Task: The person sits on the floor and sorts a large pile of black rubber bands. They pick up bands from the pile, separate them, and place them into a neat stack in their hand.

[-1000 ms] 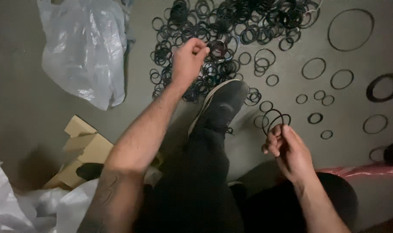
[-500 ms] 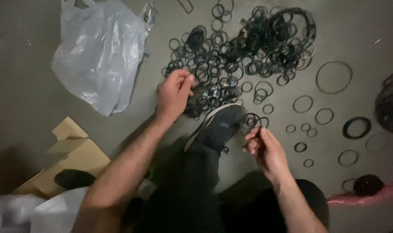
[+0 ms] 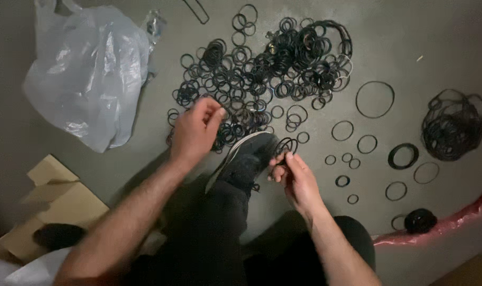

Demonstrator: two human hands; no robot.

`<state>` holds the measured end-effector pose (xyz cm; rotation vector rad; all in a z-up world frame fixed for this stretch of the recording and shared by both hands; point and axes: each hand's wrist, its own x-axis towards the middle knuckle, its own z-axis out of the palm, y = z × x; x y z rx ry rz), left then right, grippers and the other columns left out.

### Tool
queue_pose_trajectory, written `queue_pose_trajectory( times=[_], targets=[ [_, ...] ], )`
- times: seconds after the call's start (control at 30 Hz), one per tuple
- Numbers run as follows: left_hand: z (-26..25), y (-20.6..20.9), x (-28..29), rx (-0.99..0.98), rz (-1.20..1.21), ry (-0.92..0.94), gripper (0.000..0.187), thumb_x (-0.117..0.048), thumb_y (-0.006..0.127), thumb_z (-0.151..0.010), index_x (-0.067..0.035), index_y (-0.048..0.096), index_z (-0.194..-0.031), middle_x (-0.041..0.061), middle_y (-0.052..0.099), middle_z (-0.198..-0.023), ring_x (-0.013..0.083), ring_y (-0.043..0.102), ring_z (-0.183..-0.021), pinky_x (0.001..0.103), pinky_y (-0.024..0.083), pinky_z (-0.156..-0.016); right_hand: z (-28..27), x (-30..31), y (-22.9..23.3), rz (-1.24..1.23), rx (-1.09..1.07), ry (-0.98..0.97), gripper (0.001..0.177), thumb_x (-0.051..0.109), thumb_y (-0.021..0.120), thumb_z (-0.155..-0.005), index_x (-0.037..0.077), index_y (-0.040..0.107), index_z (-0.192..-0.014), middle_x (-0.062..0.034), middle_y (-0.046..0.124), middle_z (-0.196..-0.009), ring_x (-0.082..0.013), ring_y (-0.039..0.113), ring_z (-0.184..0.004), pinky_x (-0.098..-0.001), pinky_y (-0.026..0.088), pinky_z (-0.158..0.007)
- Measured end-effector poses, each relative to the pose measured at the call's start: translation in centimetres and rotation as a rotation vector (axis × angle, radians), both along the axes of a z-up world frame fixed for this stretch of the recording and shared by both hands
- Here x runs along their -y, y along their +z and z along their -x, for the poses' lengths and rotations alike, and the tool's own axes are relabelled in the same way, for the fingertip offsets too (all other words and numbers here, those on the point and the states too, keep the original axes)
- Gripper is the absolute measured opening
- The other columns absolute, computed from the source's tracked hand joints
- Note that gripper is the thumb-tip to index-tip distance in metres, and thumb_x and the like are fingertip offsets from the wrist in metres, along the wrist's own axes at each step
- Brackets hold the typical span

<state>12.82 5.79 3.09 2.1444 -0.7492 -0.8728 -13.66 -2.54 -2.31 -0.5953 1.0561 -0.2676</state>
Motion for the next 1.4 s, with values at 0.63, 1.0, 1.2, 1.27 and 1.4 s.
queue_pose_trajectory(
  times=[0.63, 1.0, 1.2, 1.27, 1.4],
  targets=[
    [3.5, 2.2, 3.8, -0.263, 0.017, -0.119, 0.024, -0.025, 0.061, -0.103, -0.005, 0.066, -0.115, 0.017, 0.076, -0.073, 0.0417, 0.075, -0.079, 0.05, 0.057, -0.065, 0.7, -0.2, 1.2, 0.161, 0.05, -0.012, 0.03, 0.023, 0.062, -0.102, -0.001, 0.063, -0.119, -0.0129, 0.059, -0.078, -0.0174, 0.056, -0.061, -0.0414, 0.056, -0.074],
    [6.7, -0.8, 3.9, -0.799, 0.125, -0.186, 0.042, -0.037, 0.055, -0.104, 0.001, 0.068, -0.116, 0.027, 0.076, -0.08, 0.0372, 0.078, -0.073, 0.041, 0.063, -0.06, 1.6, -0.2, 2.0, 0.275, 0.012, -0.047, 0.021, 0.017, 0.062, -0.103, -0.003, 0.065, -0.103, -0.0145, 0.057, -0.062, -0.0185, 0.057, -0.064, -0.0336, 0.047, -0.072],
    [7.2, -2.2, 3.8, -1.008, -0.075, -0.571, 0.056, -0.012, 0.055, -0.101, 0.002, 0.043, -0.154, 0.031, 0.074, -0.107, 0.0347, 0.074, -0.085, 0.04, 0.061, -0.074, 3.6, -0.1, 1.1, 0.199, 0.002, -0.091, 0.022, 0.022, 0.062, -0.104, 0.0, 0.064, -0.1, -0.0134, 0.058, -0.063, -0.0201, 0.054, -0.056, -0.0376, 0.045, -0.068],
    [7.9, -3.6, 3.6, -0.971, -0.081, -0.585, 0.043, -0.016, 0.058, -0.102, 0.0, 0.055, -0.142, 0.026, 0.076, -0.103, 0.0328, 0.076, -0.085, 0.039, 0.061, -0.074, 3.4, -0.2, 1.6, 0.193, 0.0, -0.114, 0.022, 0.022, 0.062, -0.104, 0.0, 0.064, -0.1, -0.0132, 0.058, -0.062, -0.0195, 0.054, -0.054, -0.0366, 0.044, -0.066],
    [6.4, -2.1, 5.1, -0.851, -0.107, -0.368, 0.033, -0.027, 0.054, -0.107, -0.002, 0.07, -0.121, 0.025, 0.076, -0.097, 0.0318, 0.077, -0.084, 0.036, 0.062, -0.073, 2.6, -0.1, 3.0, 0.221, -0.06, -0.141, 0.025, 0.023, 0.06, -0.106, -0.002, 0.064, -0.1, -0.0152, 0.061, -0.063, -0.0188, 0.058, -0.054, -0.0325, 0.044, -0.066]
  ],
)
